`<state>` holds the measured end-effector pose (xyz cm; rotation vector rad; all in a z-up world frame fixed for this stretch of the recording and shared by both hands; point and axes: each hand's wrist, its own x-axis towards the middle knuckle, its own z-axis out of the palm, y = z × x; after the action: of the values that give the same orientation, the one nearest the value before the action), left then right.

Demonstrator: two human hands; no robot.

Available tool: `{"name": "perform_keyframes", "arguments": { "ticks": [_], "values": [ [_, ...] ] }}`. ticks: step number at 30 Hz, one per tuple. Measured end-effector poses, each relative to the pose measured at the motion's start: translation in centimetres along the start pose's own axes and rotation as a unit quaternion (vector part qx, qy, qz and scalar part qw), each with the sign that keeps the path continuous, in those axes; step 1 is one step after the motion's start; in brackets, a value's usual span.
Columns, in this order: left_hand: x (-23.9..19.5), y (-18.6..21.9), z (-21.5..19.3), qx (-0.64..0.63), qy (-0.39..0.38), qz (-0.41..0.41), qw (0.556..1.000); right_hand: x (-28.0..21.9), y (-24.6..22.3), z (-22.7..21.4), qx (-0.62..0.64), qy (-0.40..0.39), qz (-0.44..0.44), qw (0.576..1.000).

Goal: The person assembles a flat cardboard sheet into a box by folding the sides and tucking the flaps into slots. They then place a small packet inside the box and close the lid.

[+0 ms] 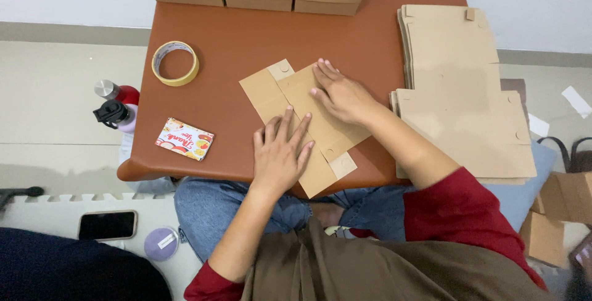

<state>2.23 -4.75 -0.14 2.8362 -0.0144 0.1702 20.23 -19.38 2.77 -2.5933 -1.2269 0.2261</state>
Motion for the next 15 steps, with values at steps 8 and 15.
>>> {"name": "perform_keyframes", "arguments": {
  "ticks": [8, 15],
  "values": [
    [0.1, 0.1, -0.5, -0.049, 0.035, -0.020, 0.998, -10.1, -6.5, -3.3, -0.024, -0.083, 0.081, 0.993],
    [0.2, -1.3, -1.5, -0.101, 0.067, 0.014, 0.993, -12.0, -0.6, -1.0, -0.054, 0.054, 0.107, 0.991]
  ]
}}
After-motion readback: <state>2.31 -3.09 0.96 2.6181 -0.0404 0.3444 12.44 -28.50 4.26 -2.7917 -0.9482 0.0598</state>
